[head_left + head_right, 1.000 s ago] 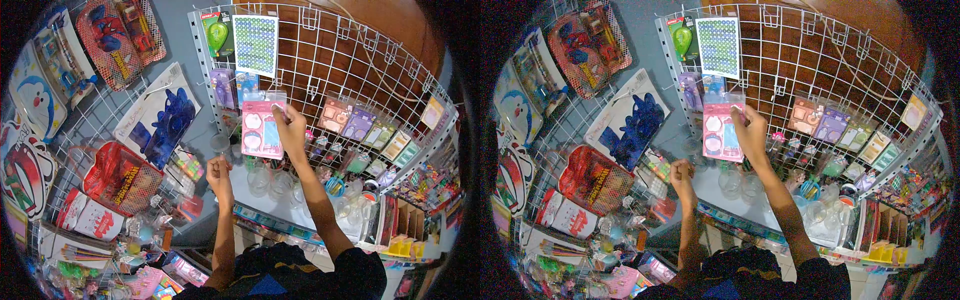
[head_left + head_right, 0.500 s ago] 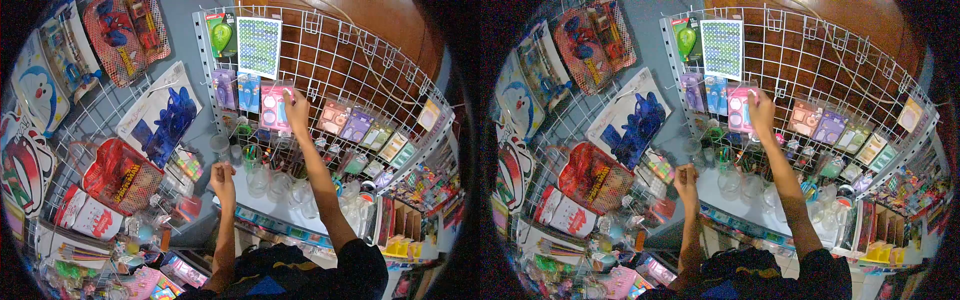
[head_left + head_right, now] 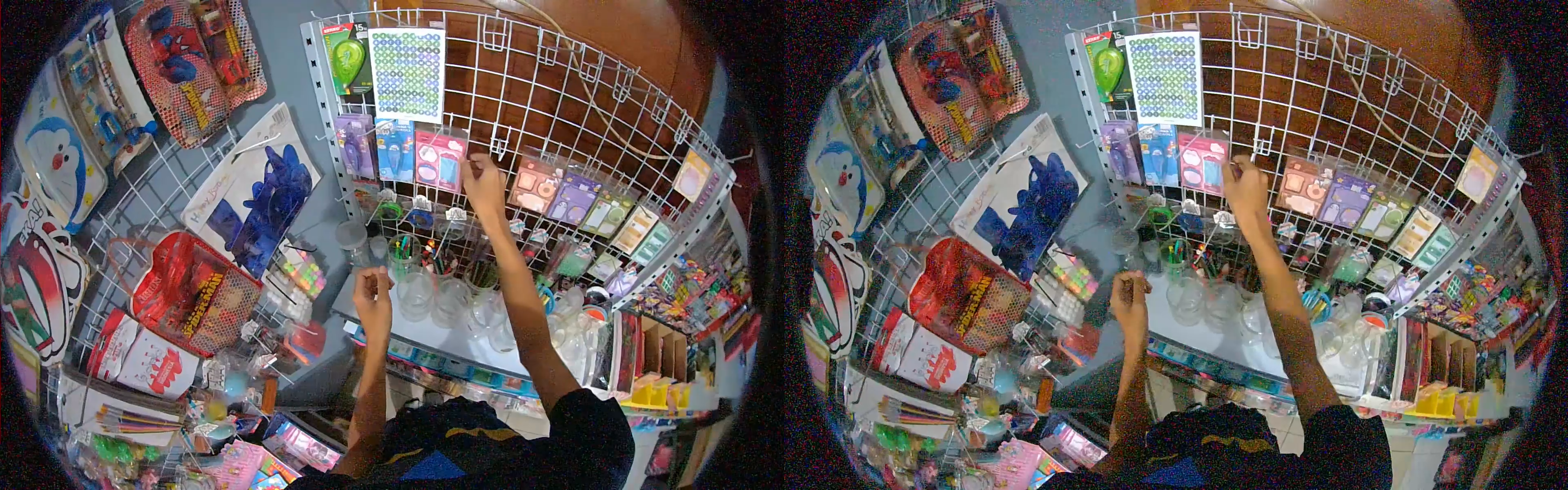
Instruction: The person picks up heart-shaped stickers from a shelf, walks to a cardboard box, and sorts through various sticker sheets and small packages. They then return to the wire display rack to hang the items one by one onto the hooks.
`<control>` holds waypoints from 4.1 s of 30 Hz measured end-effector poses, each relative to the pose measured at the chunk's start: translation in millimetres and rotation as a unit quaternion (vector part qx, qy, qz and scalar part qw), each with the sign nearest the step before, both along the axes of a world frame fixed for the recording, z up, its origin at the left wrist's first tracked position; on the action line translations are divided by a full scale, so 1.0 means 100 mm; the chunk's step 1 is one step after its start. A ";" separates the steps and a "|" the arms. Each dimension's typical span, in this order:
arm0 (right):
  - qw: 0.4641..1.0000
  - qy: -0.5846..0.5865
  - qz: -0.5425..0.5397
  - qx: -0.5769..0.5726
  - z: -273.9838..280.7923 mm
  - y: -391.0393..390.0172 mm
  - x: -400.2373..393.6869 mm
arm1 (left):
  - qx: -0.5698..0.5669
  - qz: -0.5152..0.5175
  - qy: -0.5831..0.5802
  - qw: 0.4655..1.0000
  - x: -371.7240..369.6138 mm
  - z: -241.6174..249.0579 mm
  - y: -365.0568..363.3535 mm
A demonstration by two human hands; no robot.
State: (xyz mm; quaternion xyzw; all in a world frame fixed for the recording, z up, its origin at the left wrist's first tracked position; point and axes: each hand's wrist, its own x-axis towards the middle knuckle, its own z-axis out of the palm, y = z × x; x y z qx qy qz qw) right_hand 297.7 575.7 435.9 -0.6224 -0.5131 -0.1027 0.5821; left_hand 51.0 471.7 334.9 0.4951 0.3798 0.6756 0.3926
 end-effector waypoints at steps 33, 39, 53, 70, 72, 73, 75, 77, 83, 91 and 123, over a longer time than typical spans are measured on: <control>0.937 -0.276 -0.148 -0.156 0.60 -1.13 1.27 | 0.069 -0.181 0.149 0.970 0.64 0.08 -0.29; 0.924 -0.318 -0.162 -0.140 0.66 -1.09 1.35 | 0.072 -0.204 0.161 0.963 0.69 0.07 -0.26; 0.941 -0.259 -0.141 -0.169 0.68 -0.98 1.41 | 0.052 -0.252 0.193 0.947 0.73 0.02 -0.27; 0.993 -0.051 0.108 -0.025 0.76 -1.46 1.02 | 0.069 -0.268 0.221 0.935 0.81 -0.05 -0.29; 0.993 -0.025 0.117 -0.008 0.77 -1.55 0.95 | 0.065 -0.272 0.225 0.933 0.81 -0.08 -0.28; 0.992 -0.012 0.122 0.001 0.77 -1.59 0.91 | 0.060 -0.276 0.226 0.932 0.81 -0.08 -0.27; 0.991 -0.003 0.132 0.018 0.76 -1.65 0.87 | 0.054 -0.281 0.225 0.931 0.80 -0.09 -0.28; 0.990 0.006 0.136 0.037 0.77 -1.73 0.82 | 0.051 -0.284 0.220 0.932 0.80 -0.09 -0.28; 0.986 0.055 0.141 0.075 0.88 -1.90 0.63 | 0.066 -0.272 0.202 0.939 0.79 -0.10 -0.31; 0.971 0.131 0.170 0.107 0.84 -1.91 0.24 | 0.021 -0.253 0.208 0.945 0.71 -0.25 -0.28; 0.975 0.139 0.114 0.130 0.63 -1.19 -0.05 | -0.009 -0.222 0.205 0.953 0.36 -0.57 -0.17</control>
